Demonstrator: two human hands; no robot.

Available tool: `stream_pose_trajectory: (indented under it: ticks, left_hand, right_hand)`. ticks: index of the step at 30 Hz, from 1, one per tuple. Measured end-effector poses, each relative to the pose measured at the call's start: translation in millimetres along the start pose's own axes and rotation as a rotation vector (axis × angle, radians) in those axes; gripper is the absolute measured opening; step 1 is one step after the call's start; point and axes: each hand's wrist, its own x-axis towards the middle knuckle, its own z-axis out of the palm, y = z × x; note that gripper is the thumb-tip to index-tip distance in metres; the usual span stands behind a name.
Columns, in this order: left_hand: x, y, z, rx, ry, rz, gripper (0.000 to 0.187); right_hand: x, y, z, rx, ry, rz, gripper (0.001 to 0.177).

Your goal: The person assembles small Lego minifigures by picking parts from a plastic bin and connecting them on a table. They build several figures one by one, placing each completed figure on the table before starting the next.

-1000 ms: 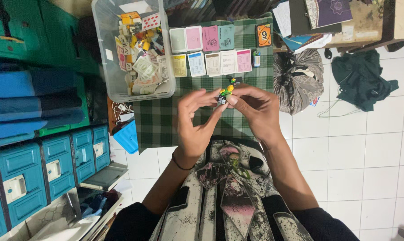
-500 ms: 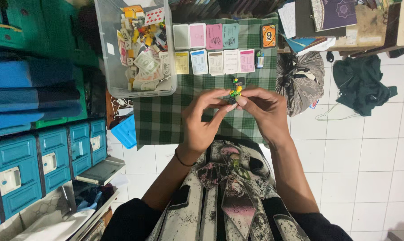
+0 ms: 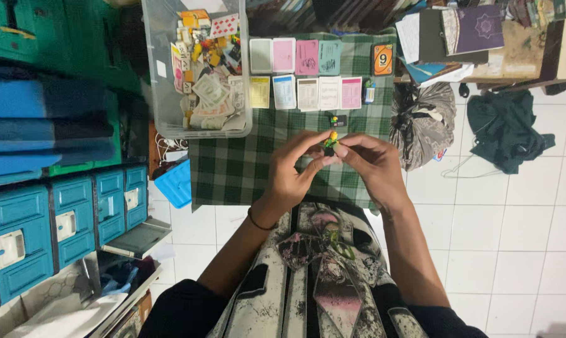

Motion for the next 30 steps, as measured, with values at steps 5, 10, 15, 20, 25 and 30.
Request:
stream_pose_trajectory:
  ticks: [5,10,15,20,25,30]
  left_hand:
    - [-1,-16,3,-0.031,0.004,-0.074,0.037]
    - [-9,-33,1,0.025,-0.076,-0.115,0.035]
    - [-21,-60,3,0.077,-0.113,-0.228,0.037]
    - [-34,-125,15,-0.036,-0.174,-0.417,0.048]
    - [-29,-224,37,0.158,-0.188,-0.446,0.044]
    - [-3,-254,73,0.328,-0.068,-0.424,0.042]
  right_hand:
    - [5,16,-6,-0.072,-0.001,0.058,0.013]
    - [7,38,-6,-0.179,0.0,0.122,0.015]
    - [8,51,-2,-0.297,0.007,0.201,0.017]
    - [21,83,-20,-0.356,0.038,0.224,0.02]
    - [30,100,-42,-0.71,0.138,0.05,0.021]
    - [28,108,-55,-0.604,0.181,0.099,0.019]
